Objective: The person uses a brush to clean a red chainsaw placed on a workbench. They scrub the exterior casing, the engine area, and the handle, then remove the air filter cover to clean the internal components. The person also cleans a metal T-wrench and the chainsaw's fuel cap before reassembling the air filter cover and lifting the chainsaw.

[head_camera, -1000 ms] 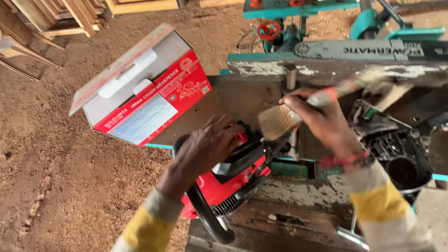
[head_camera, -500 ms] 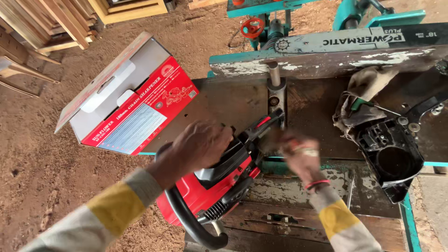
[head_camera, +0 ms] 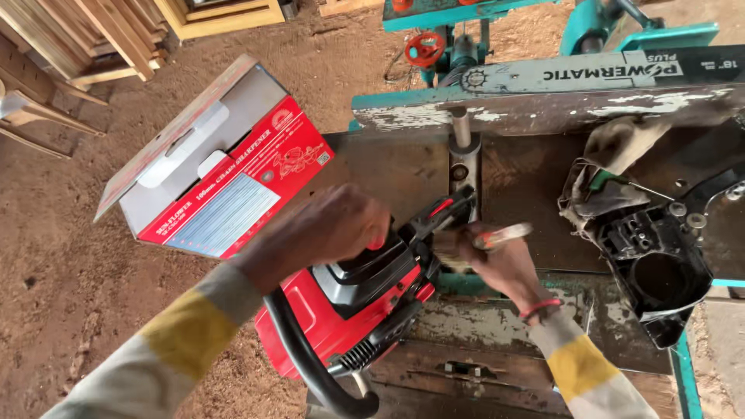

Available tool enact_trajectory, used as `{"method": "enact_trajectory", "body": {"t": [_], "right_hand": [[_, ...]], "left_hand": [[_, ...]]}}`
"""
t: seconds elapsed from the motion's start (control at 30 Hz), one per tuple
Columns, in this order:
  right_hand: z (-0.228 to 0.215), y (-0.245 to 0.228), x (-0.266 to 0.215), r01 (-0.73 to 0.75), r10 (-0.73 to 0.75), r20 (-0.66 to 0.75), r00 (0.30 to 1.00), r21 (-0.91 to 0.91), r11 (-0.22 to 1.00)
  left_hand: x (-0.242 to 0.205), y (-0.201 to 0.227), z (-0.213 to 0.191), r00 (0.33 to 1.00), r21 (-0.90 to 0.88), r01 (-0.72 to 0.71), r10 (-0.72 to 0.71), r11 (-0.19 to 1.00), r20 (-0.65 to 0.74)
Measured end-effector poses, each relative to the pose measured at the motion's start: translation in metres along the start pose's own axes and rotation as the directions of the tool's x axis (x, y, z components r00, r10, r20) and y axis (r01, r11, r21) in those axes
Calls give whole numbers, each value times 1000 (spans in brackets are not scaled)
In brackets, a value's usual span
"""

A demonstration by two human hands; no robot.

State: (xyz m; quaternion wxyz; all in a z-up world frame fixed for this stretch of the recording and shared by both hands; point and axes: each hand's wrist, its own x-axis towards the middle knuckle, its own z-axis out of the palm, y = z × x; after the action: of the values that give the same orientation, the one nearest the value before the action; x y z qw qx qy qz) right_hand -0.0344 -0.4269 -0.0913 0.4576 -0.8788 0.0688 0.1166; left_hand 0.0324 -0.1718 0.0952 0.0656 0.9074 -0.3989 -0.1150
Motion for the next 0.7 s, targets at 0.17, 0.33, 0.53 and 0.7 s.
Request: {"method": "enact_trajectory", "body": {"t": [0.17,0.33,0.53,0.7], "right_hand": [[-37,5,-10,263,-12,-429,903,534,804],[-40,29,-26,165,-62,-270,961,379,911],[-26,65,-56,-6,83,-221,972,326,945],[-29,76,-75,-123,192,-204,960,306,944]], "left_hand": [[-14,1,-2,987,-23,72,-74,997,-144],[-11,14,-13,975,-229,-189,154,955,-159],[-13,14,-31,980,-232,-132,92,964,-178],[-12,18,-32,995,-74,99,-101,992,-22]]}}
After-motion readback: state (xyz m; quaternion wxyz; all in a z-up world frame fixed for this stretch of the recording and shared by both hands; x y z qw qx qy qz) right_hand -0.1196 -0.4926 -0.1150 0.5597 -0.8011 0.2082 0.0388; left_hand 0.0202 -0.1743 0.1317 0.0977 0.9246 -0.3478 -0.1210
